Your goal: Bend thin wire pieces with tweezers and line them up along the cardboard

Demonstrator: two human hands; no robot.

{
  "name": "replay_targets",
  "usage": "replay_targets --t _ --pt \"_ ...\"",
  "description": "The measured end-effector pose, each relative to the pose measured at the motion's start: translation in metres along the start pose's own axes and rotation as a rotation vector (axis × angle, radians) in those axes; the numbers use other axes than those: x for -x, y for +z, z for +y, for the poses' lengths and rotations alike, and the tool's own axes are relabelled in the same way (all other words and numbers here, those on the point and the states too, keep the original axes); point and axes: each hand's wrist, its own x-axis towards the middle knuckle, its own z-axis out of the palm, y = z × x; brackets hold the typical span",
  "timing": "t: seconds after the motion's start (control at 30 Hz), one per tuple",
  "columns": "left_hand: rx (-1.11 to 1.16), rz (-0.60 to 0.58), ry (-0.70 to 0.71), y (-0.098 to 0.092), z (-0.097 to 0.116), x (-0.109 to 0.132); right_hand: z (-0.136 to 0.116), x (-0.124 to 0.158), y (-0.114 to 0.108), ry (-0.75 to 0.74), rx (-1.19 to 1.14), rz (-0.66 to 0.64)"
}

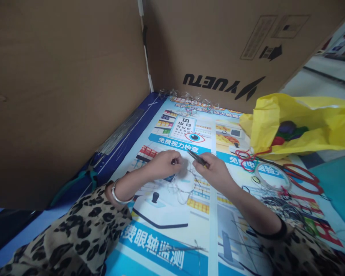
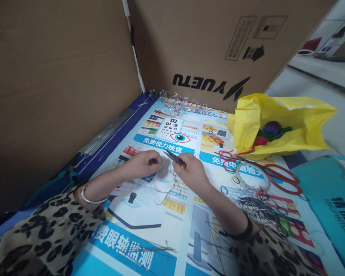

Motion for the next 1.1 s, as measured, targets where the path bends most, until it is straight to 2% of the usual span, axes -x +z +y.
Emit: replay_targets --t 0.2,0.4,0.8,1.1 --pt "0.147 -0.021 -0.042 0.0001 0.0019 0.0015 0.0009 0.0004 0.0005 0.011 -0.025 0.007" --pt "0.299 -0.105 -0.060 0.0045 -0.0033 0.0008 0.0014 0.0010 0.0010 0.019 -0.035 0.013" --pt "0.155 -0.137 -0.038 0.0037 -0.0033 0.0008 0.0012 0.0017 0.0011 0.092 -0.145 -0.024" --pt "0.208 -0.172 -0.040 0.0043 -0.0059 0.0004 -0.0050 0.0027 -0.0030 0.103 -0.239 -0.042"
